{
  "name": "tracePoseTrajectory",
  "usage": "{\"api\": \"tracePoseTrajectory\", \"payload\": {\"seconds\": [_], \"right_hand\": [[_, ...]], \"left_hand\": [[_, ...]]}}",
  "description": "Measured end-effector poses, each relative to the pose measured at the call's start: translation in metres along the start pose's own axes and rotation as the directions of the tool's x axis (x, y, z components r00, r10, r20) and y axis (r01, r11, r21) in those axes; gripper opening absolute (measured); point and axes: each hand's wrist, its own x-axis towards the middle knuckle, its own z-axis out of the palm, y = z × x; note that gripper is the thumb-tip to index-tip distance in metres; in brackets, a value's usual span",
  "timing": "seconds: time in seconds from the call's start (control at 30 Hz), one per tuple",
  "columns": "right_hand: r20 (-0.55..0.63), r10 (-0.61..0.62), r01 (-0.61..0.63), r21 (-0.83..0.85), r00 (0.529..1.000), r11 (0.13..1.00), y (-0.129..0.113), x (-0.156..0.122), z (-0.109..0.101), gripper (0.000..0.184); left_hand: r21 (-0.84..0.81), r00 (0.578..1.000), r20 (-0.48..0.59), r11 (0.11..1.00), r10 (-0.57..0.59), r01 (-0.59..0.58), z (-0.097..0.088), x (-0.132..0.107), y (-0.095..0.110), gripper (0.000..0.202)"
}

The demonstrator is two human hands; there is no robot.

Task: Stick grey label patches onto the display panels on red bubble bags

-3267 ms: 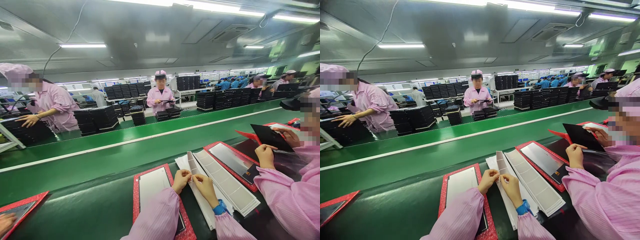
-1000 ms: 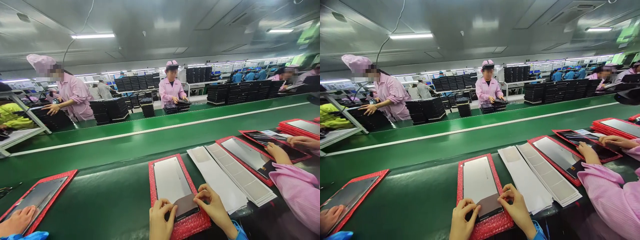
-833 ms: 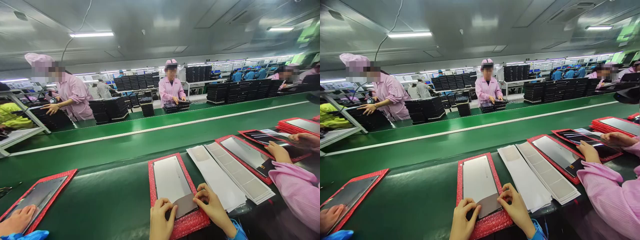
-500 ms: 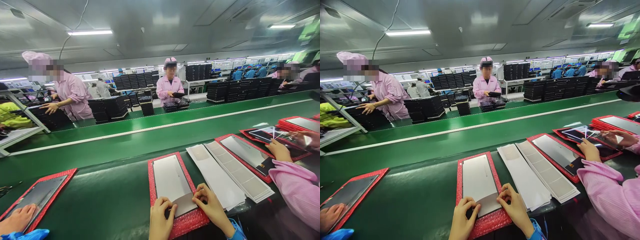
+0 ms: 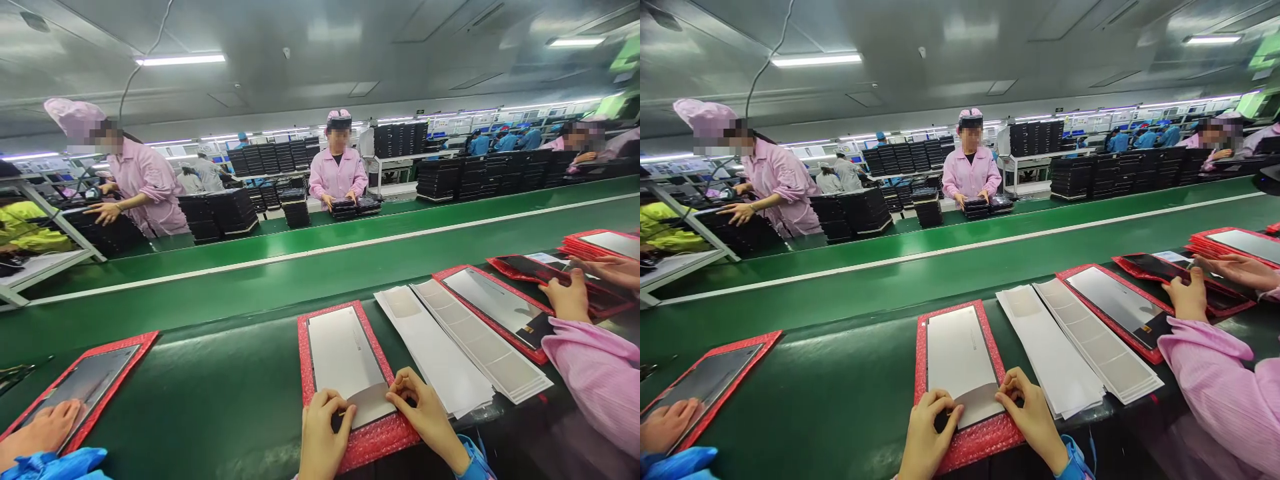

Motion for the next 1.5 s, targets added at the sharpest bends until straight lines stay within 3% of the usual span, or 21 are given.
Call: {"api": "tracePoseTrajectory", "payload": {"seconds": [0.4, 0.57, 0.67, 0.73, 0.83, 0.9, 0.97, 1.07, 1.17, 1.27, 1.4, 1.5], "right_hand": [[0.017, -0.020, 0.022, -0.069, 1.000, 0.997, -0.001, -0.001, 0.001, 0.018], [0.021, -0.160, 0.159, -0.297, 0.987, 0.942, 0.007, -0.005, -0.002, 0.015], [-0.055, -0.345, 0.250, -0.585, 0.937, 0.772, 0.011, -0.007, -0.002, 0.030], [-0.043, -0.468, 0.271, -0.766, 0.883, 0.583, 0.009, -0.009, 0.003, 0.043], [0.236, -0.607, 0.446, -0.867, 0.759, 0.220, 0.001, -0.015, 0.017, 0.050], [0.400, -0.617, 0.538, -0.842, 0.678, 0.046, -0.001, -0.018, 0.023, 0.052], [0.416, -0.611, 0.513, -0.858, 0.673, -0.020, 0.000, -0.021, 0.023, 0.055], [0.356, -0.619, 0.422, -0.906, 0.700, -0.044, 0.006, -0.024, 0.014, 0.056], [0.279, -0.646, 0.347, -0.938, 0.711, -0.023, 0.006, -0.024, 0.009, 0.057], [0.199, -0.665, 0.284, -0.959, 0.720, 0.021, 0.004, -0.023, 0.015, 0.060], [0.333, -0.719, 0.418, -0.906, 0.610, -0.065, 0.002, -0.019, 0.035, 0.056], [0.365, -0.744, 0.460, -0.884, 0.560, -0.087, -0.002, -0.016, 0.057, 0.057]], "left_hand": [[0.026, 0.999, 0.036, 1.000, -0.003, 0.002, 0.001, -0.002, -0.002, 0.019], [0.076, 0.999, 0.003, 0.997, 0.033, -0.033, -0.002, 0.000, -0.004, 0.015], [0.196, 0.989, -0.131, 0.980, 0.063, -0.036, 0.003, -0.004, -0.008, 0.043], [0.331, 0.959, -0.186, 0.933, 0.212, -0.142, 0.013, -0.009, -0.011, 0.052], [0.550, 0.850, -0.071, 0.731, 0.522, -0.403, 0.040, -0.019, -0.017, 0.050], [0.633, 0.816, 0.004, 0.630, 0.578, -0.449, 0.058, -0.025, -0.022, 0.047], [0.676, 0.846, -0.004, 0.625, 0.533, -0.390, 0.072, -0.029, -0.030, 0.047], [0.665, 0.877, -0.043, 0.669, 0.479, -0.333, 0.079, -0.031, -0.047, 0.051], [0.590, 0.872, -0.069, 0.725, 0.485, -0.357, 0.068, -0.029, -0.064, 0.062], [0.418, 0.862, -0.054, 0.795, 0.504, -0.439, 0.042, -0.026, -0.076, 0.066], [0.194, 0.907, -0.027, 0.893, 0.420, -0.407, 0.004, -0.021, -0.081, 0.072], [0.170, 0.923, -0.022, 0.911, 0.385, -0.376, -0.010, -0.019, -0.080, 0.054]]}}
